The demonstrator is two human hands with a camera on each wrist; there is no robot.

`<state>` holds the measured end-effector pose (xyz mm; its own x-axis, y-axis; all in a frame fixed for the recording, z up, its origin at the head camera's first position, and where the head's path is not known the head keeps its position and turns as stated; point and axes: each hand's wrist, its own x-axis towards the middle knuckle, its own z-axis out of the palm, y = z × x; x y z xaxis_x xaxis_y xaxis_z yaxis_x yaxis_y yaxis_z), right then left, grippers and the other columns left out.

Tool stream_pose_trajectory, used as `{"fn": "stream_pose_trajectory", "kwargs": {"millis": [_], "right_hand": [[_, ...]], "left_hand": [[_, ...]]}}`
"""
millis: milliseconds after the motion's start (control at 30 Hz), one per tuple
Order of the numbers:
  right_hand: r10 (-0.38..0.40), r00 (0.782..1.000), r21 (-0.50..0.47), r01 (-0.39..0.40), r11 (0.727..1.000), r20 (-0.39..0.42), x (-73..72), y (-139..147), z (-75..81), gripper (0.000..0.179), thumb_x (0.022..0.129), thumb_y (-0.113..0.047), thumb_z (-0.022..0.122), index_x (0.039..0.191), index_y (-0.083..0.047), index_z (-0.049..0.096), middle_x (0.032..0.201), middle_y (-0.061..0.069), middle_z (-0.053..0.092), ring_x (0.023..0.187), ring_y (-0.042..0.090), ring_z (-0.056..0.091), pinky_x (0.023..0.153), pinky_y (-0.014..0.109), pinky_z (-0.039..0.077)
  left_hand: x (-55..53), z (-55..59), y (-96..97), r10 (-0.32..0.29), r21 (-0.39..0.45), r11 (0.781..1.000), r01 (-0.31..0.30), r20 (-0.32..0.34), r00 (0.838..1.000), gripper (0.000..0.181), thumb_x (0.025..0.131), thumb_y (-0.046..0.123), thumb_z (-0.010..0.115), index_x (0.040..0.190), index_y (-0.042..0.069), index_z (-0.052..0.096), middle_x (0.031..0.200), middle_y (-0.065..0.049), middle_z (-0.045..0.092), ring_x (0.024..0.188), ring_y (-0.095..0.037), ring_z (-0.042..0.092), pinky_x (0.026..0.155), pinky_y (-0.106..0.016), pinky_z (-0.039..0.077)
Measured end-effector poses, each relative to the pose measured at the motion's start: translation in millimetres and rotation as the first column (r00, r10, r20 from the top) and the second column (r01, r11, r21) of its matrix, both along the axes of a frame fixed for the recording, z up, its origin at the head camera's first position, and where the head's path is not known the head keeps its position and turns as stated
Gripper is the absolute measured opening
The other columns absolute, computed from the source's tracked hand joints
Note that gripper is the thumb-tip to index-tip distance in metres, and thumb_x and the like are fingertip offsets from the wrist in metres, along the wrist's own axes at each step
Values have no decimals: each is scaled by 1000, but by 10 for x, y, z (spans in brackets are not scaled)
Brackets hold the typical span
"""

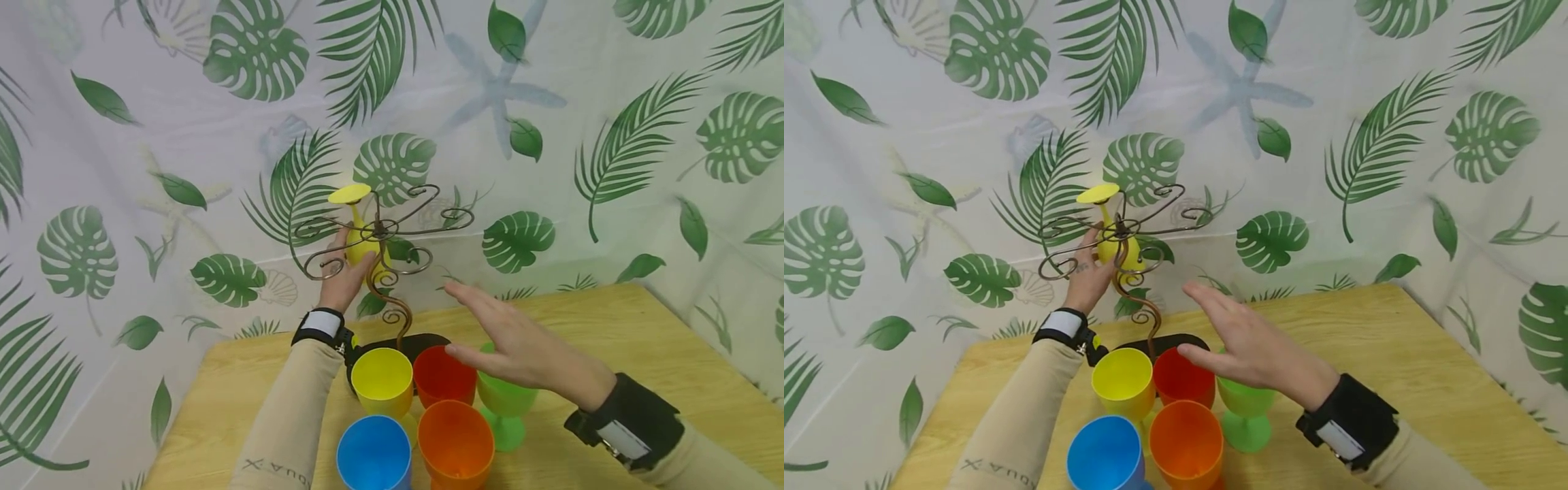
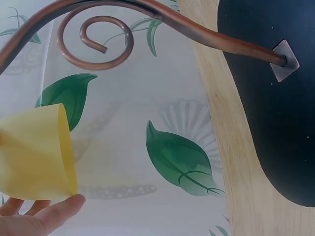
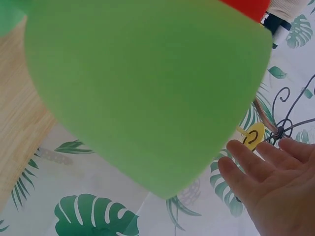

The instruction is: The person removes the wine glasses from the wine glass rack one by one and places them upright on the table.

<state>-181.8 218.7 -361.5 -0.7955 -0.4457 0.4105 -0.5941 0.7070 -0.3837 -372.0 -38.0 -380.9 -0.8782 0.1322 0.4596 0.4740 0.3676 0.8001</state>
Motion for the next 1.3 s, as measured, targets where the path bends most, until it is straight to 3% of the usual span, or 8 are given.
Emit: {"fn": "stream_pose_trajectory", "kwargs": {"millis": [267, 500, 633, 1133, 1300], "right_hand": [[-15, 1000, 0, 15, 1000, 6, 14, 31, -9, 79, 96, -41, 68, 159, -11, 32, 163, 12, 38, 146, 42, 40, 109, 70, 38], [-4, 1000, -4, 4, 1000, 15, 28, 42, -15, 79, 96, -40, 69, 159, -9, 32, 163, 13, 37, 147, 44, 38, 110, 69, 36], [-1, 1000, -3, 1, 1000, 6, 33, 50, -19, 79, 96, -40, 69, 159, -9, 32, 162, 14, 38, 146, 43, 39, 111, 69, 37], [-1, 1000, -4, 1, 1000, 4, 42, 83, -54, 78, 97, -41, 68, 158, -9, 33, 162, 12, 40, 143, 39, 45, 108, 66, 42], [-2, 1000, -11, 2, 1000, 12, 38, 84, -75, 78, 97, -41, 68, 158, -9, 33, 162, 13, 39, 143, 39, 45, 108, 65, 43]], "left_hand": [[-8, 51, 3, 13, -37, 999, -13, 5, 1000, 68, 98, 23, 68, 159, 18, 37, 158, -16, 39, 144, -33, 39, 114, -50, 42], [-1, 73, 1, -14, -26, 1000, 15, 26, 1000, 69, 97, 24, 68, 159, 19, 37, 156, -18, 39, 143, -34, 39, 113, -51, 43], [-9, 95, 18, -31, -22, 999, 31, 11, 999, 69, 97, 23, 70, 158, 17, 38, 153, -18, 43, 138, -33, 43, 109, -48, 46], [-68, 123, 81, -42, -90, 995, 38, -37, 998, 66, 97, 18, 70, 157, 14, 41, 156, -17, 42, 145, -32, 38, 116, -49, 39], [-62, 120, 73, -67, -79, 995, 63, -48, 997, 64, 97, 15, 70, 155, 12, 43, 157, -15, 43, 145, -30, 39, 115, -48, 41]]}}
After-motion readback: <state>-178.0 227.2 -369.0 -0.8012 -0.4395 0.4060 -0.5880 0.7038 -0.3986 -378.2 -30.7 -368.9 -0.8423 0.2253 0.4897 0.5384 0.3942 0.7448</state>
